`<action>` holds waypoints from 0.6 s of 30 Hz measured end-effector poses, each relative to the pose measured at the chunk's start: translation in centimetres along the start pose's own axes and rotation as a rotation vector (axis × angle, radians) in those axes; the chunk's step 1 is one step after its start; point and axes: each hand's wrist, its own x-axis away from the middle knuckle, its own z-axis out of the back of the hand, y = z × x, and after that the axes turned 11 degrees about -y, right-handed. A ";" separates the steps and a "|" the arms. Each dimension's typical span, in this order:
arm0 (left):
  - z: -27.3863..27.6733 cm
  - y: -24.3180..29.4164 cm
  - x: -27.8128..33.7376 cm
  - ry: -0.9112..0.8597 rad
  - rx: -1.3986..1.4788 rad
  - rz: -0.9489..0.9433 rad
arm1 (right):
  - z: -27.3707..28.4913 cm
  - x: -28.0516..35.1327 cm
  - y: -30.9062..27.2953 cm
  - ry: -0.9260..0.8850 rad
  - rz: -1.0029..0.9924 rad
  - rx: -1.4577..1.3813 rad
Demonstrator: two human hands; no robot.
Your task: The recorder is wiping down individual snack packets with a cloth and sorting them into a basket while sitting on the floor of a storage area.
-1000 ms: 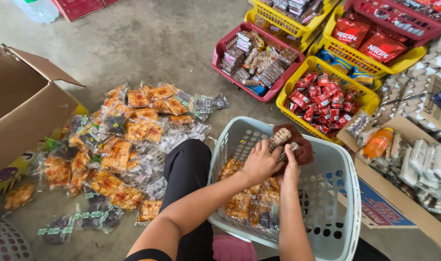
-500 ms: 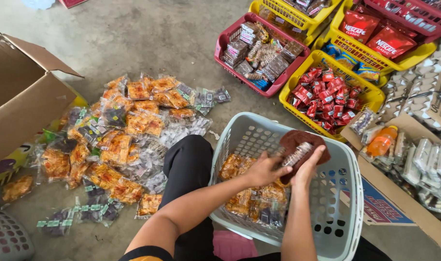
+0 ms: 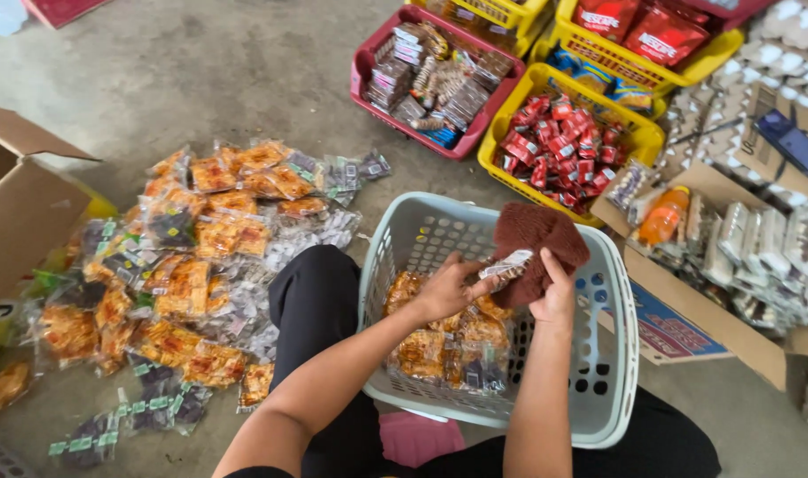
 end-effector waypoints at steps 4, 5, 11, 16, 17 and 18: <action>0.4 0.9 0.2 0.050 -0.162 0.014 | -1.0 -0.5 0.1 0.078 0.019 0.095; 0.9 1.1 0.5 0.122 -0.240 -0.015 | -1.1 -0.6 0.1 0.166 0.037 0.237; 2.6 1.8 0.1 0.098 0.285 -0.026 | -4.2 -0.5 -1.0 0.193 0.040 -0.022; 2.4 0.7 0.0 -0.241 1.082 0.003 | -4.8 0.6 2.4 -0.104 -0.188 -0.079; 2.5 0.3 0.1 -0.309 1.167 0.009 | -3.7 0.5 3.4 -0.106 -0.180 0.049; 2.8 -0.1 0.2 -0.377 1.251 0.015 | -2.7 0.4 4.5 -0.107 -0.172 0.177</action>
